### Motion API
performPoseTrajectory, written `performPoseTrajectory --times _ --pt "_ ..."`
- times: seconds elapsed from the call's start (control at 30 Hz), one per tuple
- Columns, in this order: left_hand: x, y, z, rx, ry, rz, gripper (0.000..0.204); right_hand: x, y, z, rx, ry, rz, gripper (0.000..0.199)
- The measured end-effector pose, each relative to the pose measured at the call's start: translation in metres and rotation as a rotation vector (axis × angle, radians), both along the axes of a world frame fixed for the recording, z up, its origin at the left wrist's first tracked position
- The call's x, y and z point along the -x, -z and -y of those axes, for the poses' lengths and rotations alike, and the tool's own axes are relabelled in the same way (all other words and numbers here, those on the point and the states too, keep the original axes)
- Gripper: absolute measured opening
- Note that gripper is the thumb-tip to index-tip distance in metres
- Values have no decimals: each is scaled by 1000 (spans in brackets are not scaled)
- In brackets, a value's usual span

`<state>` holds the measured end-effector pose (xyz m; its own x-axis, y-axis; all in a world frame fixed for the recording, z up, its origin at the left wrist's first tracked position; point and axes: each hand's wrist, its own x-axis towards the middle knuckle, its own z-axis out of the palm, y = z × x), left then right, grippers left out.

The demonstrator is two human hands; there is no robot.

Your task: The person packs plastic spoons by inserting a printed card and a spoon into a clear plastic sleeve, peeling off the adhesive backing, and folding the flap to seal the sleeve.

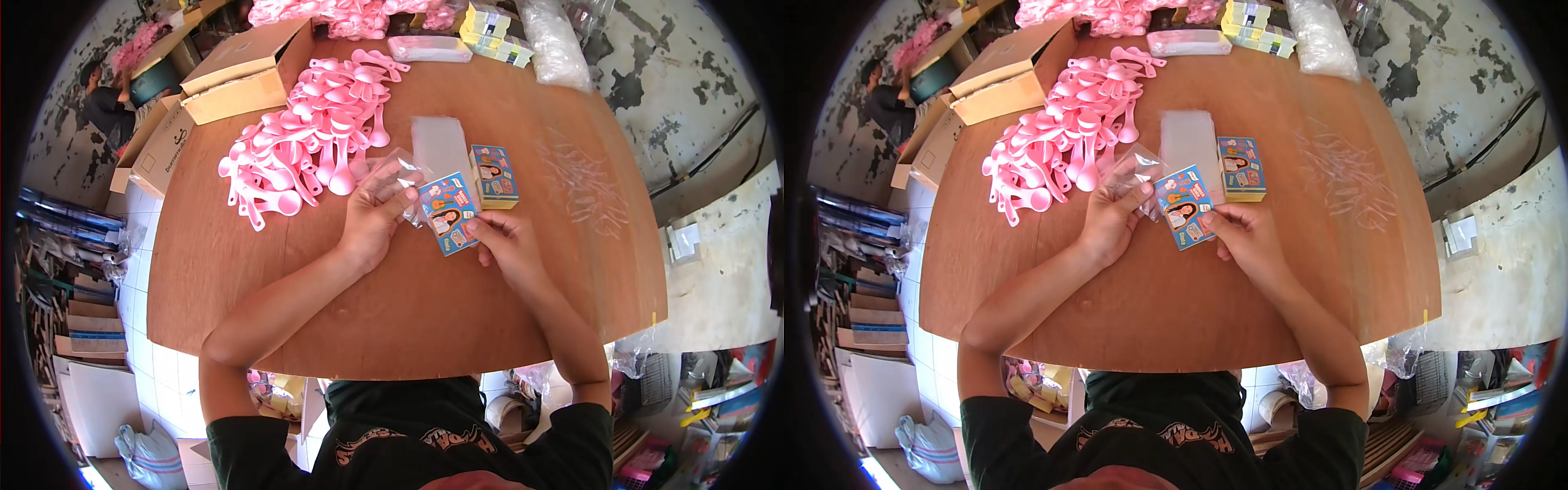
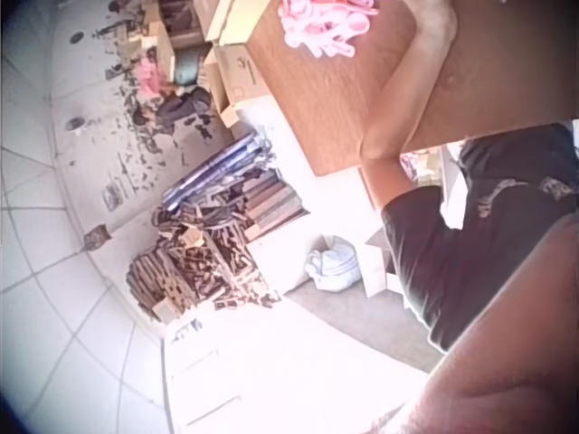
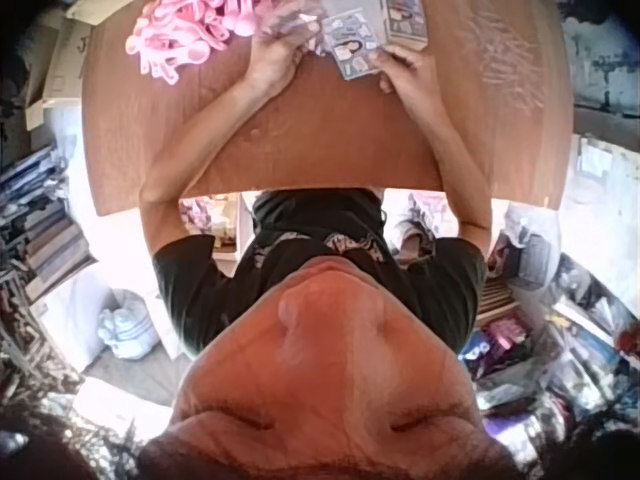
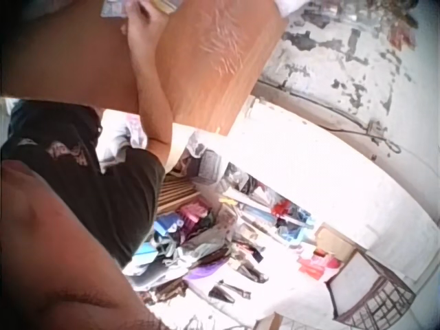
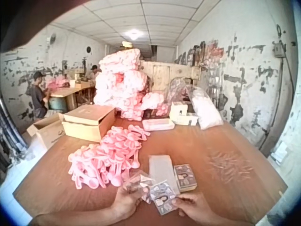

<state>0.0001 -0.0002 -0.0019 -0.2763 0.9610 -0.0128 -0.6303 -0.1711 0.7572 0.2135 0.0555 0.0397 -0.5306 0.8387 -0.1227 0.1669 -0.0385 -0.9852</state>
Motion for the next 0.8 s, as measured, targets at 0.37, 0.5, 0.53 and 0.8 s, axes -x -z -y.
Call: performPoseTrajectory --times 0.37,0.5,0.53,0.8 --pt "-7 -6 8 -81 266 -436 34 9 3 11 -59 -61 -2 18" --pt "-14 -8 11 -30 237 -191 27 7 11 6 -72 -91 -102 19" --pt "-13 -9 12 39 228 -101 28 10 6 7 -40 -121 -221 19" --pt "-22 -9 18 9 255 47 34 7 18 4 -81 -202 -306 25"
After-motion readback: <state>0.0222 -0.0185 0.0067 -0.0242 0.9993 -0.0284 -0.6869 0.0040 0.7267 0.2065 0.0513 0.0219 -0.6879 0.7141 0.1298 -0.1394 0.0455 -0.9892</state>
